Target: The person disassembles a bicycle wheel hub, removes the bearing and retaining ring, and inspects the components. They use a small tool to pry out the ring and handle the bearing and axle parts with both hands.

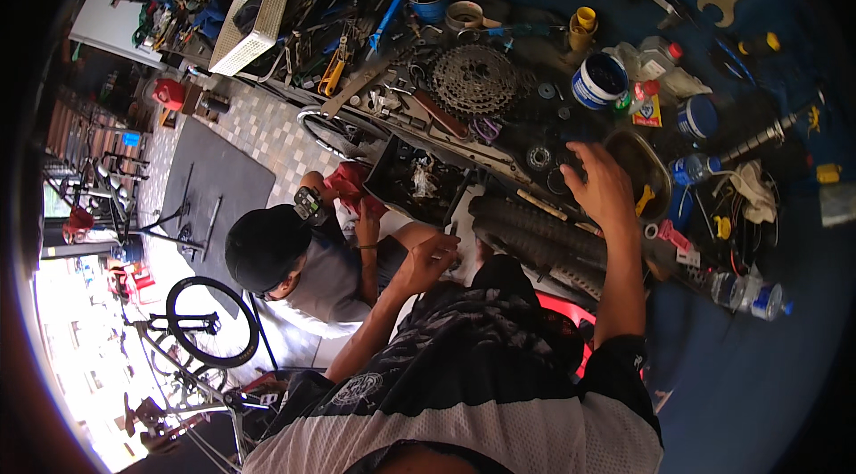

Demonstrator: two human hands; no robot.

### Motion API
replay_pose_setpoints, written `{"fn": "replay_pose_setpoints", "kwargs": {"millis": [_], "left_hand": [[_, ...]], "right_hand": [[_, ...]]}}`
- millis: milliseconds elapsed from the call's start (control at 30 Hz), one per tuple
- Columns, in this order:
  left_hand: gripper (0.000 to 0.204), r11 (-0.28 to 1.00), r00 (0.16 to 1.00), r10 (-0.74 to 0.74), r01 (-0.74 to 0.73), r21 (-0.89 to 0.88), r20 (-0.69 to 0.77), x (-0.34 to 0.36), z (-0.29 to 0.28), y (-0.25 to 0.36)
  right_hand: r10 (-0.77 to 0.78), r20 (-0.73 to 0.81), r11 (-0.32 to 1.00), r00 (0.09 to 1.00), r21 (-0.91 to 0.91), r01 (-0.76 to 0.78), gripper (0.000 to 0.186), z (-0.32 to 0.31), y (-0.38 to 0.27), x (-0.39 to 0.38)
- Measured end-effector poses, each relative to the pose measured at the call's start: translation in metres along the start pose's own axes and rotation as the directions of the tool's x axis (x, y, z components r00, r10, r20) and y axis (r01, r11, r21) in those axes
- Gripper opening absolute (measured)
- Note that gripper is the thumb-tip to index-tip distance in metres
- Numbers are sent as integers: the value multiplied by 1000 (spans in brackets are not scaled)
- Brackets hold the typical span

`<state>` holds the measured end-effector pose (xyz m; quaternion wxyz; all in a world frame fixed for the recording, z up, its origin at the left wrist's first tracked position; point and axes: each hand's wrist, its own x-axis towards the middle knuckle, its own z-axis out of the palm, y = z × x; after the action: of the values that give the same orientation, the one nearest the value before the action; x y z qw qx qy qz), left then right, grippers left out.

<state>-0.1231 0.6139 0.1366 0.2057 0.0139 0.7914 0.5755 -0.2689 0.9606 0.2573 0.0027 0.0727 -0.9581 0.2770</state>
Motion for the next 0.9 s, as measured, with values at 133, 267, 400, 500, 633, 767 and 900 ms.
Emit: {"fn": "replay_pose_setpoints", "kwargs": {"millis": [133, 267, 400, 500, 633, 767, 900], "left_hand": [[32, 994, 997, -71, 72, 83, -14, 10, 5, 12], [34, 996, 985, -88, 89, 2, -146, 14, 10, 5], [34, 993, 974, -117, 114, -27, -193, 20, 10, 3], [33, 994, 977, -107, 107, -12, -184, 21, 9, -2], [32, 994, 982, -105, 108, 13, -160, 26, 6, -2], [32, 994, 979, -112, 111, -16, -170, 32, 4, -1], [32, 994, 982, -110, 112, 5, -154, 41, 2, 1]], "right_hand": [[0, 62, 1000, 998, 20, -2, 39, -3, 13, 24], [-53, 105, 999, 993, 8, 52, 39, 2, 22, 47], [-113, 85, 993, 990, 34, 110, 39, 0, 18, 66], [-118, 72, 992, 990, 61, 114, 39, -8, 9, 75], [-115, 73, 993, 991, 31, 113, 40, -20, 4, 77], [-116, 61, 992, 991, 47, 113, 40, -21, 6, 71], [-99, 83, 995, 992, 34, 97, 40, -21, 8, 64]]}}
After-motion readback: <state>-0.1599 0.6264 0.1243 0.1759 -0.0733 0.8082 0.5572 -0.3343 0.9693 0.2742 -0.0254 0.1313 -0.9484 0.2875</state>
